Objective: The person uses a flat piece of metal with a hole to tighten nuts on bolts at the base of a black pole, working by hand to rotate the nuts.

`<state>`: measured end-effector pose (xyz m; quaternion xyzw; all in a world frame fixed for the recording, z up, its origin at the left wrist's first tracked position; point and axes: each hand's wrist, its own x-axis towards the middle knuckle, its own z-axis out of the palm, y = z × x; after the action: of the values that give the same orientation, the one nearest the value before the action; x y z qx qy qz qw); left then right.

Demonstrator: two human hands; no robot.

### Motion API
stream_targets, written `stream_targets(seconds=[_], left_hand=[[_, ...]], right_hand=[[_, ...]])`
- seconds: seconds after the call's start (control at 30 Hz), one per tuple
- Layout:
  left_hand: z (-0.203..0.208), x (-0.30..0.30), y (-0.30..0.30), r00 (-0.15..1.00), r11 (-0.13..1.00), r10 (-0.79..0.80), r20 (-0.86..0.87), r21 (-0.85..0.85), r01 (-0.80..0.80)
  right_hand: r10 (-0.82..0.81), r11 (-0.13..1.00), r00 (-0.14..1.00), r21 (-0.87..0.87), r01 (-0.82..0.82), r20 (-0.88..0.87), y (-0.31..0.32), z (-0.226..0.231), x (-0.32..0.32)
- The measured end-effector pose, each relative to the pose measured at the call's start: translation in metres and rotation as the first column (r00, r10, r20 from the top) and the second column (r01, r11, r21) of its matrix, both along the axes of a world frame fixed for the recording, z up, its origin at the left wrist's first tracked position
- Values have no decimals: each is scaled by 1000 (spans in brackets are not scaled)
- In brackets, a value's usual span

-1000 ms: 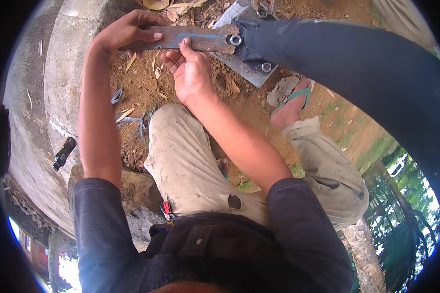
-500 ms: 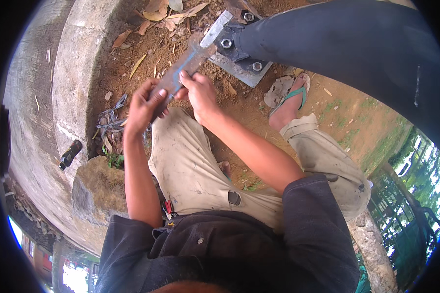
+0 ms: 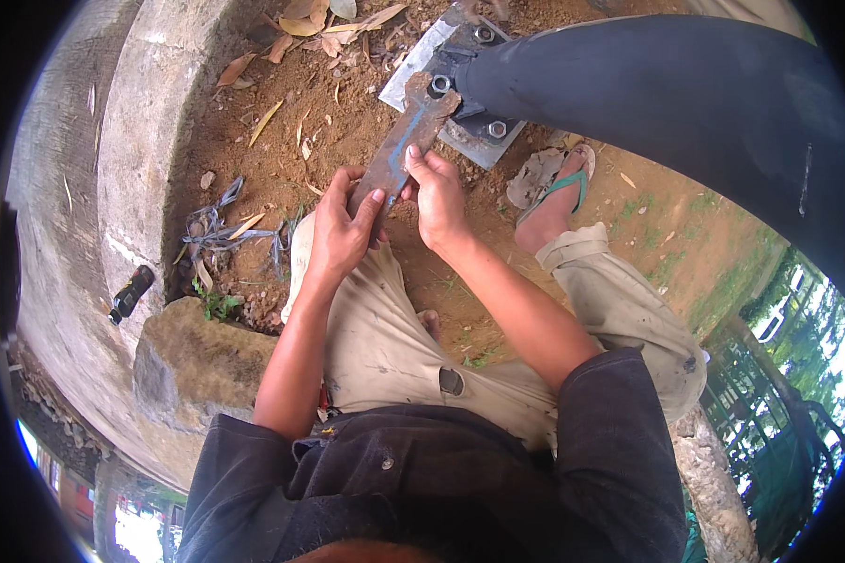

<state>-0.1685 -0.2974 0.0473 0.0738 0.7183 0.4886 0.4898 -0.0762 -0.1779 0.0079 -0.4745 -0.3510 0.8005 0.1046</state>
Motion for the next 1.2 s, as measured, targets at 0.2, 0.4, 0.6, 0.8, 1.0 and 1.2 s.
stream_targets(seconds=[0.2,0.4,0.6,0.8,1.0,1.2], left_hand=[[-9,-21,1,997,998,-68,48,-1,69],[-15,-111,2,946,943,-322,43,-80,324],[-52,-236,66,738,741,-672,64,57,669],[-18,-180,12,882,883,-470,-13,0,470],[-20,-34,-15,975,998,67,211,-21,-64],[-4,2,-4,991,992,118,60,-45,-115]], right_hand=[[24,999,998,-23,-25,-60,5,-13,1],[-33,987,993,-160,14,-114,-3,-4,-42],[-350,910,919,-299,287,-183,-8,-19,-116],[-164,957,972,-267,114,-171,-15,-4,-83],[98,991,994,-86,-102,-51,2,-16,-6],[46,992,997,-114,-53,-66,5,-2,2]])
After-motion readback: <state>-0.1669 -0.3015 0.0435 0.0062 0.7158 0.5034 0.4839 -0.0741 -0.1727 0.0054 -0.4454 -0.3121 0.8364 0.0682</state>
